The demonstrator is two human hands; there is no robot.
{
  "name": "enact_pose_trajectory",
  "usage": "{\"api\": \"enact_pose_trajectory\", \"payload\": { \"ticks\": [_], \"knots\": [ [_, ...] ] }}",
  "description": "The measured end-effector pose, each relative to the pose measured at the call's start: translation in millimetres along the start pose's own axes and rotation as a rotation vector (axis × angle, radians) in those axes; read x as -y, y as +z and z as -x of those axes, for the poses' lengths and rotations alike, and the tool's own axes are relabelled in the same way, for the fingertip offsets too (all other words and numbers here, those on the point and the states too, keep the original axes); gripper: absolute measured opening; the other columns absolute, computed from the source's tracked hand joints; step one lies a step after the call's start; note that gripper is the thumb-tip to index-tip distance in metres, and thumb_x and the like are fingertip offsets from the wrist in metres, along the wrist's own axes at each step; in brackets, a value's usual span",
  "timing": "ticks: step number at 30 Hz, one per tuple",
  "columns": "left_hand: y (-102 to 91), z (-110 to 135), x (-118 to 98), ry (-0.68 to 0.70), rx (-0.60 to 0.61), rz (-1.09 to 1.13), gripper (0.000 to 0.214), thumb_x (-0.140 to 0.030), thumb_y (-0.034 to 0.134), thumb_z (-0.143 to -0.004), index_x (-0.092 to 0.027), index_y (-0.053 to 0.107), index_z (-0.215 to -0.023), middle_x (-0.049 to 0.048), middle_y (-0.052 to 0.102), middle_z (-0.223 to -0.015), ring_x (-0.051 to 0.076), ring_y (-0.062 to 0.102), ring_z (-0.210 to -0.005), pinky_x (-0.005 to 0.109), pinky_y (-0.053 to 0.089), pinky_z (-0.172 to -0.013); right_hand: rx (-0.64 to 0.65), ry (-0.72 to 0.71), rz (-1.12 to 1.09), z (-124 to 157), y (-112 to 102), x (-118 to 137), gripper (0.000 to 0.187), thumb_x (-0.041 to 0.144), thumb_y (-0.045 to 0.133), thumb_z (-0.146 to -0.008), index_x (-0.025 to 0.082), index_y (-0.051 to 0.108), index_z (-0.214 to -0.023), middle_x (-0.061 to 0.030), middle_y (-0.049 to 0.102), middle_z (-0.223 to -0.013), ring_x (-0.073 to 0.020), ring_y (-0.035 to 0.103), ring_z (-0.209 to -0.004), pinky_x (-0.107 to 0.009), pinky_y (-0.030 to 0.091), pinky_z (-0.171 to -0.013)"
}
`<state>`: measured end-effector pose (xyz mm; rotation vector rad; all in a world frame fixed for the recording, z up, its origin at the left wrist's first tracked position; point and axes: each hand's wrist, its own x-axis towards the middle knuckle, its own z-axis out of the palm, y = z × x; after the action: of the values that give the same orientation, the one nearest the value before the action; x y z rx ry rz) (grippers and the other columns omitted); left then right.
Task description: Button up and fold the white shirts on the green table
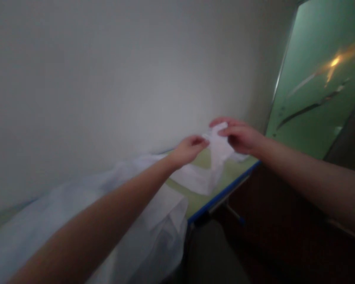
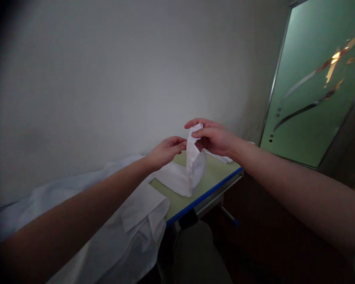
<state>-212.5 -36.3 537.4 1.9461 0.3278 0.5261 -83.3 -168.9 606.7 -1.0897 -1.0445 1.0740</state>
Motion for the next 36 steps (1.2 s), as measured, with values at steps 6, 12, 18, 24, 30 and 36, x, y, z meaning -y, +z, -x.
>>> {"api": "enact_pose_trajectory", "payload": {
  "ticks": [6, 12, 18, 24, 30, 36],
  "knots": [
    [-91.7, 73.7, 26.1, -0.166, -0.254, 0.172, 0.017, -0.030, 0.058, -0.072, -0.013, 0.057, -0.071, 0.0022, 0.060, -0.066, 0.012, 0.058, -0.061, 0.029, 0.050, -0.063, 0.159, -0.011, -0.155, -111.7, 100.5, -81.7, 0.037, 0.011, 0.058, -0.062, 0.016, 0.055, -0.099, 0.0055, 0.052, -0.059, -0.0089, 0.049, -0.052, -0.020, 0.039, -0.050],
    [-152.9, 166.6, 64.0, -0.280, -0.424, 0.188, 0.031, -0.038, 0.069, -0.067, -0.016, 0.049, -0.076, 0.0003, 0.061, -0.067, 0.012, 0.061, -0.062, 0.030, 0.051, -0.064, 0.151, 0.095, -0.275, -159.9, 210.2, -162.7, 0.039, 0.014, 0.055, -0.059, 0.017, 0.053, -0.098, 0.0066, 0.050, -0.058, -0.0087, 0.046, -0.050, -0.020, 0.035, -0.048],
    [-171.4, 217.1, 105.2, -0.402, -0.520, -0.136, 0.035, -0.040, 0.074, -0.060, -0.017, 0.052, -0.074, -0.0004, 0.061, -0.064, 0.011, 0.058, -0.057, 0.022, 0.044, -0.053, 0.169, 0.206, -0.287, -161.7, 258.5, -221.4, 0.040, 0.018, 0.061, -0.060, 0.018, 0.053, -0.100, 0.0054, 0.055, -0.064, -0.0102, 0.050, -0.056, -0.022, 0.037, -0.052],
    [-171.1, 230.3, 134.8, -0.466, -0.562, -0.291, 0.036, -0.048, 0.069, -0.063, -0.018, 0.049, -0.061, -0.0027, 0.054, -0.055, 0.010, 0.050, -0.051, 0.020, 0.035, -0.046, 0.248, 0.268, -0.415, -148.5, 252.7, -254.2, 0.040, 0.033, 0.062, -0.071, 0.020, 0.052, -0.107, 0.0030, 0.059, -0.071, -0.0120, 0.055, -0.063, -0.024, 0.042, -0.059],
    [-171.8, 240.2, 144.6, -0.496, -0.595, -0.131, 0.033, -0.049, 0.063, -0.070, -0.018, 0.052, -0.065, -0.0017, 0.057, -0.059, 0.011, 0.054, -0.054, 0.021, 0.042, -0.050, 0.331, 0.213, -0.432, -140.9, 245.6, -259.5, 0.059, 0.024, 0.070, -0.066, 0.023, 0.047, -0.120, 0.0049, 0.059, -0.069, -0.0099, 0.054, -0.060, -0.023, 0.042, -0.061],
    [-168.7, 240.1, 140.7, -0.478, -0.671, 0.080, 0.033, -0.046, 0.064, -0.071, -0.016, 0.053, -0.079, 0.0005, 0.060, -0.071, 0.011, 0.058, -0.058, 0.024, 0.050, -0.054, 0.363, 0.097, -0.210, -138.9, 247.8, -259.1, 0.032, 0.023, 0.076, -0.056, 0.017, 0.057, -0.082, 0.0019, 0.062, -0.072, -0.0111, 0.056, -0.066, -0.025, 0.044, -0.064]
  ]
}}
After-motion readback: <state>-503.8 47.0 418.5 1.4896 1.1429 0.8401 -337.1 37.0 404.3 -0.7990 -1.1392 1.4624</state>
